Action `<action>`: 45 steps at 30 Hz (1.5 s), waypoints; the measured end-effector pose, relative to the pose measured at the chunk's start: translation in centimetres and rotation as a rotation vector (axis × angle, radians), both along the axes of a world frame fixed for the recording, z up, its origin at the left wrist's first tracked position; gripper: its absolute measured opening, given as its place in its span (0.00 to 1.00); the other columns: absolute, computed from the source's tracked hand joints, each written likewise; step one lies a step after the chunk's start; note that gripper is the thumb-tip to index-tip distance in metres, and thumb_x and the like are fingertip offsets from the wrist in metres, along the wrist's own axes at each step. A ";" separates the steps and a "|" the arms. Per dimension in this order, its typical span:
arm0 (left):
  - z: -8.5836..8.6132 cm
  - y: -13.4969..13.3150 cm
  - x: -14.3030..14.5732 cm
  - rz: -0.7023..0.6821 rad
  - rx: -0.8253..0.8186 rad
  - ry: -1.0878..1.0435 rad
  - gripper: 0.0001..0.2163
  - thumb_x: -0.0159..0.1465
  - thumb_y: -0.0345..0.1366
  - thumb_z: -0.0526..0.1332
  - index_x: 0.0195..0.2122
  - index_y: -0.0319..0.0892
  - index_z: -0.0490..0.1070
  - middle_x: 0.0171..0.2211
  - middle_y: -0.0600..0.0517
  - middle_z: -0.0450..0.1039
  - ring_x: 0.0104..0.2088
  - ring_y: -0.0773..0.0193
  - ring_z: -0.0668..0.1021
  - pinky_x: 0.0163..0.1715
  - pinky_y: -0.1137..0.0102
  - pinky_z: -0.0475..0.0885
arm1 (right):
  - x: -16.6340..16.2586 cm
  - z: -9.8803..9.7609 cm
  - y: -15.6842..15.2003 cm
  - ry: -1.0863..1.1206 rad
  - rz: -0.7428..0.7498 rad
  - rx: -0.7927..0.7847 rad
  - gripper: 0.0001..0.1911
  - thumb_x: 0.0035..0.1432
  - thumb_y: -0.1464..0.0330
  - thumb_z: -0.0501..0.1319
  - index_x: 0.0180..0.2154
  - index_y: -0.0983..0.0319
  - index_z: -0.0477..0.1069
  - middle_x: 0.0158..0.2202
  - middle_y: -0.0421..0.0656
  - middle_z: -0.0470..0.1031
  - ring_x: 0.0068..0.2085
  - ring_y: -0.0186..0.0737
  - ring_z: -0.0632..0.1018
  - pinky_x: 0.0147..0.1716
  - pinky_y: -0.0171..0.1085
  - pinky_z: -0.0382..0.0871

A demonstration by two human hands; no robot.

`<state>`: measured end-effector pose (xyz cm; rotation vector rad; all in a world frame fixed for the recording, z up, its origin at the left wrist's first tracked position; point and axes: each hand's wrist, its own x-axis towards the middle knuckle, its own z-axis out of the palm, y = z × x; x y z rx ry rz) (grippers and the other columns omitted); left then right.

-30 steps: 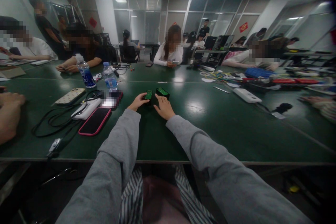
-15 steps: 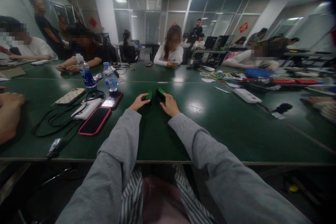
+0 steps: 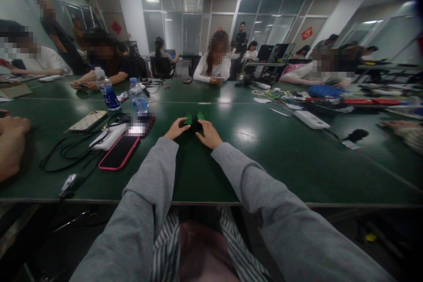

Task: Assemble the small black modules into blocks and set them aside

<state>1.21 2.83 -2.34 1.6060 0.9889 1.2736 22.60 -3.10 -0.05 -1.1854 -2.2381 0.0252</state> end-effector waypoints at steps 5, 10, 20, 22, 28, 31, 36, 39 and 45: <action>0.2 -0.2 0.0 -0.023 0.020 -0.002 0.28 0.51 0.40 0.70 0.52 0.38 0.68 0.53 0.41 0.70 0.52 0.55 0.74 0.58 0.55 0.65 | -0.6 -0.2 -0.2 -0.002 0.082 0.014 0.35 0.59 0.64 0.58 0.64 0.67 0.51 0.63 0.56 0.57 0.64 0.50 0.57 0.61 0.55 0.59; 0.2 -0.2 0.0 -0.003 0.015 0.000 0.27 0.51 0.41 0.71 0.51 0.39 0.69 0.54 0.43 0.70 0.54 0.55 0.73 0.58 0.55 0.63 | -1.0 -0.2 -0.7 -0.014 0.094 0.011 0.36 0.58 0.64 0.59 0.64 0.68 0.50 0.64 0.58 0.55 0.65 0.53 0.55 0.61 0.57 0.59; 0.0 -0.3 0.1 -0.006 0.028 0.024 0.27 0.52 0.42 0.70 0.52 0.40 0.68 0.54 0.42 0.68 0.53 0.55 0.73 0.58 0.55 0.63 | -1.4 0.0 -1.0 0.059 0.165 0.023 0.37 0.60 0.64 0.55 0.67 0.66 0.44 0.64 0.56 0.56 0.65 0.50 0.57 0.64 0.57 0.54; -0.1 -0.3 0.1 -0.007 0.031 0.033 0.27 0.53 0.42 0.69 0.52 0.40 0.68 0.54 0.43 0.68 0.53 0.55 0.73 0.58 0.55 0.63 | -1.4 0.1 -1.0 0.075 0.157 0.020 0.36 0.60 0.65 0.55 0.66 0.66 0.46 0.64 0.56 0.56 0.65 0.50 0.57 0.64 0.57 0.54; -0.2 -0.2 0.0 0.008 0.028 0.057 0.27 0.53 0.42 0.69 0.53 0.41 0.68 0.53 0.44 0.70 0.52 0.55 0.74 0.58 0.53 0.63 | -1.4 0.5 -1.2 0.120 0.129 0.022 0.32 0.61 0.66 0.54 0.64 0.67 0.52 0.60 0.55 0.62 0.63 0.48 0.61 0.63 0.53 0.56; 0.2 -0.6 0.1 0.028 0.012 0.041 0.25 0.52 0.40 0.70 0.51 0.42 0.69 0.52 0.45 0.70 0.52 0.55 0.74 0.59 0.52 0.61 | -1.4 0.6 -1.3 0.151 0.129 0.014 0.32 0.60 0.66 0.54 0.64 0.66 0.51 0.58 0.54 0.65 0.61 0.48 0.63 0.62 0.54 0.57; 1.7 -2.1 0.4 0.016 -0.045 0.001 0.24 0.51 0.37 0.71 0.50 0.43 0.71 0.51 0.46 0.72 0.56 0.52 0.71 0.61 0.52 0.60 | -1.3 0.6 -1.4 0.166 0.126 0.014 0.33 0.60 0.66 0.54 0.64 0.65 0.50 0.57 0.54 0.66 0.61 0.48 0.64 0.62 0.54 0.58; 2.2 -2.6 0.4 0.006 -0.064 -0.003 0.24 0.51 0.36 0.71 0.51 0.44 0.71 0.52 0.46 0.72 0.56 0.51 0.71 0.61 0.51 0.59 | -1.3 0.6 -1.4 0.160 0.124 0.017 0.32 0.60 0.66 0.54 0.64 0.64 0.51 0.57 0.53 0.65 0.60 0.48 0.64 0.62 0.54 0.58; 1.9 -2.2 0.3 0.001 -0.060 -0.001 0.24 0.52 0.36 0.70 0.50 0.44 0.71 0.53 0.46 0.70 0.56 0.52 0.71 0.61 0.51 0.59 | -1.3 0.6 -1.5 0.160 0.128 0.032 0.30 0.60 0.66 0.54 0.62 0.66 0.54 0.56 0.54 0.66 0.60 0.48 0.64 0.61 0.52 0.59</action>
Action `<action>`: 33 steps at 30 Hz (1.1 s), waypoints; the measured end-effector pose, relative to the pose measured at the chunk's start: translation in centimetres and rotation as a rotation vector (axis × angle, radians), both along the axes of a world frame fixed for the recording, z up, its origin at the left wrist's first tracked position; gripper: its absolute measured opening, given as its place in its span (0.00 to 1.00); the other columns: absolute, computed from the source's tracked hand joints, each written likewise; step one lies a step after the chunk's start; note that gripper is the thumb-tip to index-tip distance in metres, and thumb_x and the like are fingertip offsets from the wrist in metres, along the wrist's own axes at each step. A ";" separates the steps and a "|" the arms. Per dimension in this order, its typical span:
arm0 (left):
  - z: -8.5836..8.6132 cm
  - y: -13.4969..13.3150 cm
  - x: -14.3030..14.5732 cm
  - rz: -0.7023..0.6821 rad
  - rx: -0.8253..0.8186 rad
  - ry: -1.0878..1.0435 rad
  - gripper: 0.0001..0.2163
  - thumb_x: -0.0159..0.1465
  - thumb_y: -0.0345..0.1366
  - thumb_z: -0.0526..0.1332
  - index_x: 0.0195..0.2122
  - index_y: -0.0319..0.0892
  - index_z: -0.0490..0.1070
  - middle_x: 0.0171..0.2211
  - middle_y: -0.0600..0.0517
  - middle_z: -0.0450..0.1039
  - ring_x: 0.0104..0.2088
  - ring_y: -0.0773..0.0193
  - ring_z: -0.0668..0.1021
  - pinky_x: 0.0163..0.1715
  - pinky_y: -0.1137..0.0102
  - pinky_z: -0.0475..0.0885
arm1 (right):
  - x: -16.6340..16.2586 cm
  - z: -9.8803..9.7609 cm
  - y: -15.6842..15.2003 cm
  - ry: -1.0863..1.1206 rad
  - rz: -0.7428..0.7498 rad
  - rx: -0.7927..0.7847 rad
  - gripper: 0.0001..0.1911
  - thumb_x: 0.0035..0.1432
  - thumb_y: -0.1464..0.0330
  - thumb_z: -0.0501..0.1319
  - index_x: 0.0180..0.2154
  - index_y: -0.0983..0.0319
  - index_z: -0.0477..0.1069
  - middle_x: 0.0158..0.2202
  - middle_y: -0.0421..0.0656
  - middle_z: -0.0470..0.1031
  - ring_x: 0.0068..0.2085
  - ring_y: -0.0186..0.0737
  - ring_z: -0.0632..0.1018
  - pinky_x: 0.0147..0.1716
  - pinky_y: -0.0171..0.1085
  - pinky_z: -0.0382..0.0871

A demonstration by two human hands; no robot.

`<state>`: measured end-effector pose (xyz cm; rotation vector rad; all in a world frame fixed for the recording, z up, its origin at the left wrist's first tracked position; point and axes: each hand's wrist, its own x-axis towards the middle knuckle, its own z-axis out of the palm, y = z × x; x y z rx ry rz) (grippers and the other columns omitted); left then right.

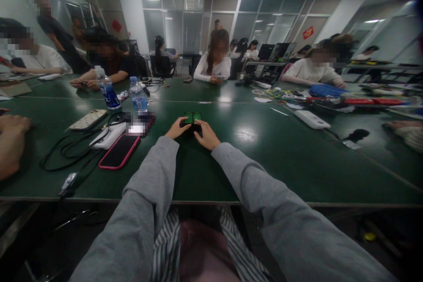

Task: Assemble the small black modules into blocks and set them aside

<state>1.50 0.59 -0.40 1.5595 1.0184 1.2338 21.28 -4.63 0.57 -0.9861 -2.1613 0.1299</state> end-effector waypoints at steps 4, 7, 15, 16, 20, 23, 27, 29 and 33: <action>-0.8 0.8 0.0 0.003 0.018 0.001 0.25 0.51 0.38 0.71 0.51 0.44 0.70 0.53 0.46 0.70 0.56 0.52 0.71 0.61 0.51 0.59 | 0.0 0.0 0.1 -0.009 -0.005 -0.005 0.30 0.60 0.66 0.54 0.62 0.65 0.54 0.56 0.53 0.66 0.59 0.48 0.64 0.61 0.53 0.59; -1.6 1.6 -0.2 0.007 0.043 0.015 0.25 0.52 0.39 0.70 0.52 0.43 0.69 0.53 0.46 0.70 0.55 0.53 0.72 0.61 0.52 0.60 | 0.0 0.0 0.1 -0.015 0.000 -0.002 0.30 0.59 0.66 0.55 0.62 0.66 0.54 0.56 0.53 0.65 0.60 0.47 0.64 0.61 0.52 0.59; -2.8 2.7 -0.6 -0.026 0.122 0.064 0.28 0.53 0.42 0.69 0.54 0.41 0.66 0.53 0.43 0.69 0.53 0.55 0.74 0.57 0.53 0.64 | 0.1 -0.3 0.3 0.014 0.027 0.007 0.30 0.59 0.66 0.55 0.62 0.64 0.54 0.56 0.53 0.66 0.59 0.49 0.65 0.61 0.54 0.59; -2.8 2.7 -0.6 -0.024 0.122 0.071 0.28 0.54 0.42 0.69 0.54 0.41 0.66 0.54 0.43 0.69 0.53 0.55 0.74 0.57 0.53 0.64 | 0.0 -0.4 0.4 0.023 0.033 0.015 0.30 0.59 0.66 0.55 0.62 0.63 0.54 0.56 0.53 0.66 0.59 0.49 0.65 0.61 0.54 0.59; -2.9 2.8 -0.6 -0.022 0.131 0.091 0.27 0.54 0.42 0.69 0.54 0.42 0.66 0.54 0.43 0.69 0.52 0.56 0.74 0.56 0.54 0.66 | 0.0 -0.6 0.6 0.039 0.045 0.055 0.29 0.59 0.67 0.56 0.61 0.64 0.55 0.55 0.53 0.67 0.59 0.49 0.65 0.61 0.53 0.61; -3.1 3.0 -0.6 -0.033 0.142 0.077 0.28 0.54 0.42 0.69 0.54 0.41 0.65 0.53 0.43 0.70 0.51 0.55 0.75 0.55 0.54 0.68 | 0.1 -0.5 0.5 0.020 0.034 0.057 0.29 0.59 0.67 0.56 0.61 0.64 0.56 0.55 0.53 0.67 0.59 0.48 0.66 0.61 0.52 0.61; -3.3 3.2 -0.6 -0.027 0.154 0.079 0.28 0.53 0.41 0.69 0.54 0.41 0.66 0.53 0.43 0.70 0.52 0.55 0.74 0.56 0.54 0.66 | 0.1 -0.2 0.3 -0.004 0.017 0.045 0.29 0.59 0.67 0.56 0.61 0.66 0.56 0.55 0.53 0.67 0.59 0.48 0.66 0.60 0.52 0.62; -3.3 3.2 -0.6 -0.022 0.147 0.091 0.28 0.53 0.40 0.69 0.54 0.42 0.66 0.54 0.44 0.69 0.53 0.55 0.74 0.57 0.53 0.65 | 0.1 -0.1 0.3 -0.015 0.006 0.036 0.29 0.60 0.67 0.56 0.62 0.65 0.56 0.56 0.53 0.66 0.59 0.49 0.66 0.59 0.53 0.63; -2.9 2.9 -0.6 -0.037 0.142 0.095 0.28 0.54 0.39 0.68 0.55 0.41 0.65 0.54 0.43 0.68 0.53 0.55 0.73 0.57 0.54 0.65 | 0.1 -0.3 0.4 -0.058 -0.002 0.072 0.31 0.60 0.66 0.56 0.63 0.65 0.54 0.59 0.53 0.63 0.62 0.49 0.62 0.60 0.53 0.61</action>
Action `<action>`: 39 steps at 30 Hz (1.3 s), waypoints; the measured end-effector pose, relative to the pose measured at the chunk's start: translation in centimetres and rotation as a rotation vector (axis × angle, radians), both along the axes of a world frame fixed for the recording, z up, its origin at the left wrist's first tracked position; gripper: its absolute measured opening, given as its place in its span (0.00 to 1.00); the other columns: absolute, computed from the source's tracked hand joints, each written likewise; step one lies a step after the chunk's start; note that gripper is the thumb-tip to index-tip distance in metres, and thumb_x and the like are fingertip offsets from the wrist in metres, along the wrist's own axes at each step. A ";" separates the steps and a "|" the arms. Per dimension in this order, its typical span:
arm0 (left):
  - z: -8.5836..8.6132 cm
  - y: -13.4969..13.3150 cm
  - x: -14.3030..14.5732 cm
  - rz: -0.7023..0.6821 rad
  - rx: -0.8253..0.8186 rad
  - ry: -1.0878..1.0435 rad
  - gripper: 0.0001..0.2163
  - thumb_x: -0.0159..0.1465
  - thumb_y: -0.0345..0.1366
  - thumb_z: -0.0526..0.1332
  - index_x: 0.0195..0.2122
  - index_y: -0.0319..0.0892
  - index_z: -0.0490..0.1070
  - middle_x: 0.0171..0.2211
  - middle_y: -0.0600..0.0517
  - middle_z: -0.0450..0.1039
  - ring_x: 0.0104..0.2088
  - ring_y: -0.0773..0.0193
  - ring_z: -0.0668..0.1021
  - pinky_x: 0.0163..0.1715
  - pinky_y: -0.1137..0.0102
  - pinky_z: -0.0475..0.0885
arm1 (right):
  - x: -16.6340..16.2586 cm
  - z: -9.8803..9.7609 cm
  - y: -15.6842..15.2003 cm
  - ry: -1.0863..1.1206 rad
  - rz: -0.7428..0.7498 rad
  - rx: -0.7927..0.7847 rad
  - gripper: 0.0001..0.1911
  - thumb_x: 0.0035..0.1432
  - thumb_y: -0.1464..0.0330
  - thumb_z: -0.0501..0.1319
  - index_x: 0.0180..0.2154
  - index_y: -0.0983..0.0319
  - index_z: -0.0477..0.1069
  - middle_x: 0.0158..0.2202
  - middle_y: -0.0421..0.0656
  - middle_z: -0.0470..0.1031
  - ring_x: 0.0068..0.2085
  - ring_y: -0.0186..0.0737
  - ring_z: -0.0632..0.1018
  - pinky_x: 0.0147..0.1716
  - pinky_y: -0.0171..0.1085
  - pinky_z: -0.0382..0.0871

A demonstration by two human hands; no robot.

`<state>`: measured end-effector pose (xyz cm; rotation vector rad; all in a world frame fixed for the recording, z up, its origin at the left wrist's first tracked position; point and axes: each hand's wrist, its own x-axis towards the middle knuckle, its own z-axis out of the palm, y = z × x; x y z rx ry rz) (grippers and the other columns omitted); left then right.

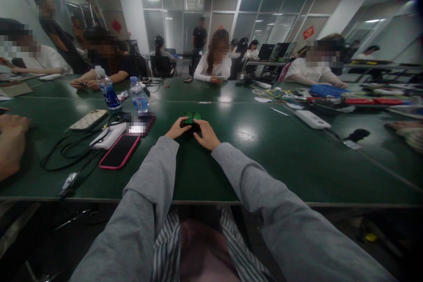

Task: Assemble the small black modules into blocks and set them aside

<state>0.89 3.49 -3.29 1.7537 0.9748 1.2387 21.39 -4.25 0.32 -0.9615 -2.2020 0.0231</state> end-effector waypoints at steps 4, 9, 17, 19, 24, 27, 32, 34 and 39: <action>0.6 -0.5 0.1 -0.004 0.009 0.021 0.27 0.54 0.38 0.68 0.54 0.41 0.66 0.56 0.42 0.67 0.54 0.54 0.72 0.58 0.54 0.65 | 0.0 -0.2 0.1 -0.062 0.008 0.007 0.33 0.59 0.65 0.56 0.64 0.64 0.52 0.62 0.52 0.61 0.64 0.48 0.60 0.62 0.52 0.58; 0.8 -0.7 0.1 0.000 -0.009 0.009 0.27 0.54 0.38 0.69 0.55 0.40 0.66 0.55 0.42 0.68 0.54 0.54 0.72 0.58 0.53 0.64 | -0.1 -0.3 -0.1 -0.084 0.000 -0.011 0.32 0.60 0.65 0.56 0.64 0.63 0.53 0.63 0.51 0.59 0.64 0.47 0.61 0.63 0.52 0.56; 0.7 -0.6 0.1 -0.026 -0.031 -0.034 0.29 0.52 0.39 0.69 0.55 0.40 0.66 0.54 0.42 0.68 0.55 0.52 0.72 0.58 0.50 0.64 | -0.5 -0.1 -0.2 -0.076 0.021 -0.014 0.31 0.60 0.66 0.55 0.63 0.65 0.55 0.62 0.52 0.62 0.62 0.47 0.64 0.63 0.53 0.56; 0.7 -0.6 0.1 -0.017 -0.027 -0.022 0.28 0.52 0.39 0.70 0.54 0.40 0.66 0.54 0.42 0.68 0.55 0.53 0.72 0.58 0.51 0.63 | -0.7 0.0 -0.3 -0.071 0.014 -0.025 0.30 0.60 0.66 0.56 0.62 0.66 0.56 0.62 0.53 0.63 0.62 0.48 0.65 0.63 0.53 0.57; 0.8 -0.7 -0.1 -0.020 -0.034 -0.012 0.28 0.52 0.40 0.70 0.54 0.42 0.66 0.54 0.43 0.68 0.55 0.53 0.72 0.59 0.51 0.62 | -0.8 0.3 -0.4 -0.064 -0.001 -0.038 0.29 0.60 0.66 0.55 0.62 0.66 0.57 0.61 0.53 0.64 0.61 0.47 0.66 0.61 0.51 0.60; 0.8 -0.7 -0.1 -0.037 -0.022 0.001 0.29 0.53 0.40 0.69 0.55 0.43 0.66 0.55 0.44 0.68 0.56 0.53 0.71 0.59 0.51 0.62 | -0.8 0.3 -0.6 -0.072 0.000 -0.037 0.29 0.60 0.66 0.56 0.62 0.68 0.57 0.61 0.54 0.63 0.62 0.47 0.65 0.62 0.50 0.60; 0.6 -0.5 0.0 -0.048 0.030 -0.009 0.30 0.54 0.40 0.69 0.58 0.41 0.63 0.58 0.42 0.65 0.56 0.53 0.71 0.59 0.53 0.63 | -0.6 0.2 -0.6 -0.048 -0.034 -0.017 0.28 0.62 0.68 0.53 0.62 0.67 0.56 0.62 0.53 0.63 0.62 0.45 0.64 0.63 0.49 0.58; 0.4 -0.3 0.0 -0.040 0.029 -0.022 0.31 0.53 0.40 0.69 0.58 0.41 0.63 0.58 0.41 0.65 0.56 0.53 0.71 0.58 0.53 0.64 | -0.5 0.1 -0.4 -0.028 -0.077 -0.007 0.28 0.62 0.68 0.52 0.63 0.66 0.55 0.62 0.52 0.62 0.63 0.46 0.63 0.63 0.51 0.57; 0.5 -0.2 0.1 -0.016 0.049 -0.004 0.31 0.53 0.41 0.69 0.57 0.42 0.63 0.58 0.42 0.65 0.57 0.53 0.71 0.58 0.55 0.64 | -0.1 -0.2 0.3 -0.041 -0.162 -0.033 0.27 0.62 0.68 0.52 0.62 0.67 0.57 0.60 0.53 0.64 0.62 0.47 0.65 0.62 0.51 0.59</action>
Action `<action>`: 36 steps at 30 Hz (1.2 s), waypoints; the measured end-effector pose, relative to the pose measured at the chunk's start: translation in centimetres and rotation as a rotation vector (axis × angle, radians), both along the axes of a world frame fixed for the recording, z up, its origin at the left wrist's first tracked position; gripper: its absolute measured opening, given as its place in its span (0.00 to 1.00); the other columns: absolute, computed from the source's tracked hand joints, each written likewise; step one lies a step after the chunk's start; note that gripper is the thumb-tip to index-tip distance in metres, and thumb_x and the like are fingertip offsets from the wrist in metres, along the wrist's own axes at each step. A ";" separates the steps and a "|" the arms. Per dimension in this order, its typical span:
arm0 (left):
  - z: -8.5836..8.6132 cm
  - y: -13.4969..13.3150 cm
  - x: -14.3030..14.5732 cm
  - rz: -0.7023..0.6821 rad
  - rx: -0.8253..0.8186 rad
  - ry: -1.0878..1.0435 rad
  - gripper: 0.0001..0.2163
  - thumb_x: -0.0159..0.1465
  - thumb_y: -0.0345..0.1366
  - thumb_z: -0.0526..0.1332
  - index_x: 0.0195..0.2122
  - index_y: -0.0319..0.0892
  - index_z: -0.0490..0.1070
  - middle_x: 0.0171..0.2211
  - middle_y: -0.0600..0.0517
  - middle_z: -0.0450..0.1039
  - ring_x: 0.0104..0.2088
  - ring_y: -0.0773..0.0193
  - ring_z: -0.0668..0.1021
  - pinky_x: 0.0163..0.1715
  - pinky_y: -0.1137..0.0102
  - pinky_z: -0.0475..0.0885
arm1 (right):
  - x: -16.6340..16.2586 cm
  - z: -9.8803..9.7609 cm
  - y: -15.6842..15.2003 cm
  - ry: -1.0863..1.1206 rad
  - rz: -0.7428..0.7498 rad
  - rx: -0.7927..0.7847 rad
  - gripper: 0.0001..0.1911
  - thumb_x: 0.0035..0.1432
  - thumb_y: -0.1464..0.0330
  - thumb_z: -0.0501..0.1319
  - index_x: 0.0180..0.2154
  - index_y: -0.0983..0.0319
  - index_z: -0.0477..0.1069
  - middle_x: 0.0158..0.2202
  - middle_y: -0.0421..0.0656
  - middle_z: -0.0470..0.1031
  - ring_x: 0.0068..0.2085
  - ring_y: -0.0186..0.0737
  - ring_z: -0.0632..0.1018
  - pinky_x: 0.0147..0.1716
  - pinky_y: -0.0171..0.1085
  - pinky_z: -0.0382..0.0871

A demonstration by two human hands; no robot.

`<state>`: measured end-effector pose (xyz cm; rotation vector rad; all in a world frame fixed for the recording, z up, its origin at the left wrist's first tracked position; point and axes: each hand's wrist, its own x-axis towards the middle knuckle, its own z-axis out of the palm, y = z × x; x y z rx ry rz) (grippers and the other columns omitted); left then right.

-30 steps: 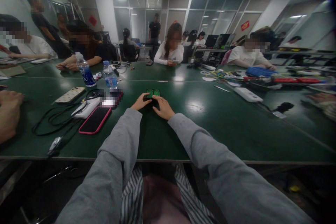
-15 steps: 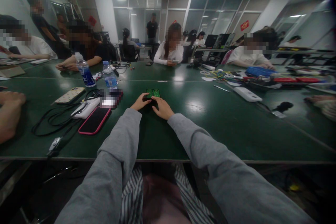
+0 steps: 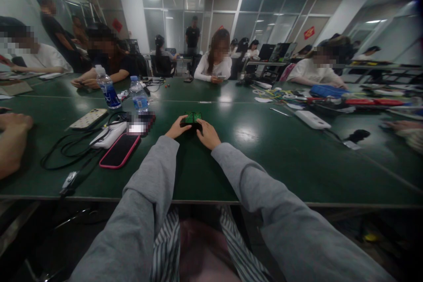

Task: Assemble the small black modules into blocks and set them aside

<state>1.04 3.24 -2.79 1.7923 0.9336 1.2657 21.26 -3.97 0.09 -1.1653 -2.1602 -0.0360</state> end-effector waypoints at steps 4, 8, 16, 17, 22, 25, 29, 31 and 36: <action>0.8 -0.9 -0.1 0.086 0.050 0.128 0.26 0.55 0.42 0.67 0.55 0.43 0.66 0.55 0.44 0.69 0.55 0.54 0.72 0.58 0.55 0.64 | 0.3 0.3 0.2 -0.046 -0.019 -0.002 0.26 0.62 0.68 0.51 0.61 0.67 0.59 0.60 0.53 0.65 0.61 0.48 0.66 0.60 0.49 0.62; 1.8 -2.2 -0.3 0.222 0.058 0.273 0.19 0.60 0.41 0.63 0.52 0.45 0.70 0.50 0.47 0.73 0.50 0.55 0.75 0.56 0.54 0.66 | 1.0 0.5 0.7 -0.039 -0.061 0.000 0.25 0.63 0.68 0.51 0.60 0.68 0.60 0.59 0.53 0.66 0.59 0.47 0.68 0.59 0.48 0.63; 2.2 -2.9 -0.8 0.317 0.059 0.327 0.18 0.60 0.43 0.63 0.51 0.49 0.71 0.47 0.49 0.75 0.47 0.54 0.76 0.53 0.53 0.68 | 1.8 0.4 1.4 -0.005 -0.154 0.004 0.24 0.63 0.64 0.52 0.59 0.65 0.60 0.56 0.54 0.69 0.57 0.50 0.69 0.53 0.52 0.66; 2.2 -2.9 -0.8 0.314 0.059 0.324 0.18 0.60 0.43 0.63 0.51 0.49 0.72 0.47 0.49 0.75 0.47 0.54 0.76 0.53 0.53 0.68 | 1.8 0.5 1.4 -0.006 -0.163 0.004 0.24 0.63 0.64 0.52 0.59 0.65 0.60 0.55 0.53 0.69 0.56 0.51 0.70 0.52 0.52 0.66; 2.1 -2.8 -0.8 0.329 0.064 0.318 0.18 0.59 0.44 0.64 0.50 0.48 0.72 0.47 0.48 0.75 0.46 0.53 0.76 0.52 0.52 0.69 | 1.8 0.8 1.1 0.016 -0.191 0.005 0.22 0.63 0.64 0.53 0.57 0.63 0.60 0.52 0.52 0.71 0.54 0.52 0.70 0.50 0.52 0.66; 2.0 -2.7 -0.9 0.332 0.074 0.302 0.18 0.59 0.44 0.64 0.50 0.49 0.73 0.46 0.49 0.76 0.47 0.53 0.76 0.53 0.52 0.68 | 2.0 0.7 1.1 0.036 -0.180 0.017 0.22 0.63 0.63 0.54 0.57 0.63 0.61 0.52 0.53 0.70 0.55 0.52 0.69 0.50 0.53 0.66; 1.9 -2.6 -0.8 0.340 0.057 0.321 0.18 0.59 0.44 0.64 0.50 0.49 0.72 0.45 0.49 0.76 0.47 0.52 0.76 0.53 0.52 0.68 | 2.5 0.3 1.8 0.083 -0.204 0.081 0.26 0.60 0.61 0.57 0.57 0.65 0.62 0.56 0.55 0.65 0.59 0.54 0.64 0.55 0.54 0.63; 1.9 -2.7 -0.7 0.336 0.057 0.332 0.18 0.59 0.44 0.64 0.51 0.49 0.71 0.46 0.48 0.75 0.47 0.53 0.76 0.53 0.52 0.68 | 2.8 -0.1 2.4 0.115 -0.245 0.065 0.30 0.59 0.58 0.59 0.57 0.68 0.61 0.56 0.57 0.65 0.59 0.55 0.64 0.57 0.55 0.62; 2.1 -2.9 -0.6 0.311 0.081 0.305 0.17 0.59 0.43 0.64 0.50 0.48 0.72 0.46 0.48 0.75 0.49 0.54 0.76 0.54 0.54 0.68 | 3.1 -1.0 3.5 0.145 -0.284 -0.056 0.34 0.59 0.54 0.58 0.58 0.71 0.61 0.58 0.60 0.65 0.60 0.55 0.66 0.58 0.55 0.61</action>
